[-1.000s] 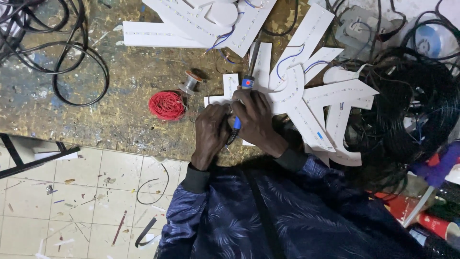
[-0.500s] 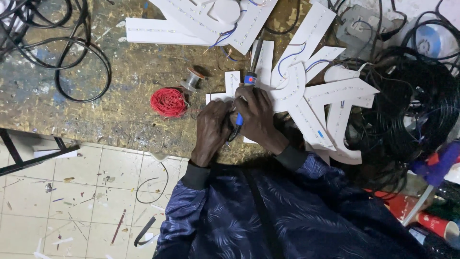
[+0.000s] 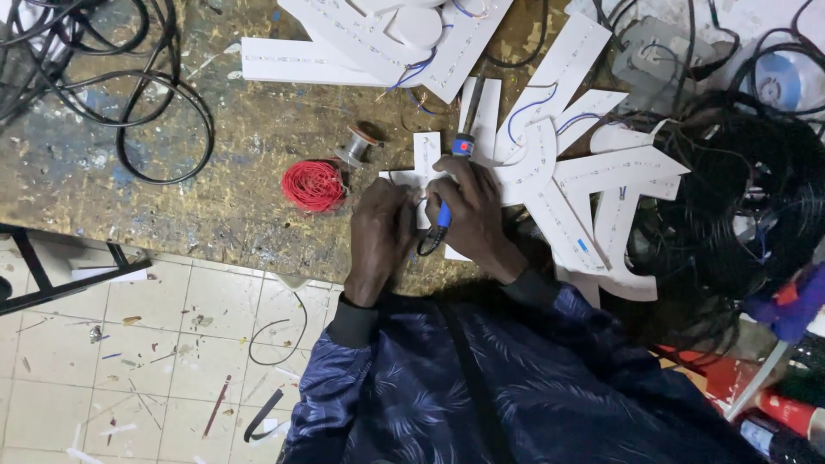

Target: Soldering electrical wires to LED strips mounted on plastic sign letters at a workbench.

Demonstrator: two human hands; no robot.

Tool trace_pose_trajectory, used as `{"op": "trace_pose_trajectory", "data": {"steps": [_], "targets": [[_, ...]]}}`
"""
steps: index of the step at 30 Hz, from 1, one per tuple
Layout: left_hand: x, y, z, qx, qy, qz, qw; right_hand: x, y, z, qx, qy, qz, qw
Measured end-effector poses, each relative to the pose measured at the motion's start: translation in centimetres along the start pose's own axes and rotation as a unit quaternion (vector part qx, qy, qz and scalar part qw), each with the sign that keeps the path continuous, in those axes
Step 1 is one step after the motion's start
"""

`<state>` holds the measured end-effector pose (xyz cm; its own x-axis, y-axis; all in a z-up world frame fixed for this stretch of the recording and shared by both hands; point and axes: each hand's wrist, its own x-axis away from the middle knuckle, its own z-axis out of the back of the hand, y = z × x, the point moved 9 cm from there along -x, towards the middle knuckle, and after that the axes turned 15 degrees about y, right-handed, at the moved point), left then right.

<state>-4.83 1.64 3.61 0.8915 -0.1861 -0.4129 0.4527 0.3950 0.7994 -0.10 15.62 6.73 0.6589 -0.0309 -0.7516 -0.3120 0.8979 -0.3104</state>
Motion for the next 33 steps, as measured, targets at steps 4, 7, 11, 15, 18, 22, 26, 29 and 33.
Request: {"op": "trace_pose_trajectory", "data": {"steps": [4, 7, 11, 15, 18, 22, 26, 29, 33], "targets": [[0.2, -1.0, -0.4, 0.008, 0.002, 0.008, 1.0, -1.0, -0.7, 0.6, 0.002, 0.005, 0.004, 1.0], [0.0, -1.9, -0.3, 0.027, 0.002, 0.06, 0.998, -0.7, -0.6, 0.6, -0.014, 0.008, 0.0, 1.0], [0.2, -2.8, -0.7, 0.041, -0.003, 0.081, 0.996, 0.0, 0.0, 0.3, -0.026, 0.007, -0.001, 1.0], [-0.3, -2.5, -0.5, 0.027, 0.003, 0.093, 0.995, -0.2, -0.2, 0.8, -0.028, 0.013, 0.0, 1.0], [-0.1, -3.9, -1.2, 0.018, -0.026, 0.12, 0.992, 1.5, 1.4, 2.0, -0.096, 0.037, -0.06, 0.993], [-0.2, -3.6, -1.0, 0.006, -0.034, 0.126, 0.991, 0.3, 2.6, 5.8, -0.089, 0.061, -0.073, 0.991], [-0.2, -4.4, -1.6, 0.002, -0.05, 0.13, 0.99, -1.1, 3.6, 9.1, -0.089, 0.122, -0.086, 0.985], [-0.1, -5.3, -2.1, 0.004, -0.054, 0.136, 0.989, -1.7, 5.4, 10.4, -0.124, 0.195, -0.144, 0.962], [-0.3, -5.4, -2.3, -0.001, -0.059, 0.133, 0.989, -0.8, 8.0, 12.1, -0.174, 0.317, -0.255, 0.897]]}}
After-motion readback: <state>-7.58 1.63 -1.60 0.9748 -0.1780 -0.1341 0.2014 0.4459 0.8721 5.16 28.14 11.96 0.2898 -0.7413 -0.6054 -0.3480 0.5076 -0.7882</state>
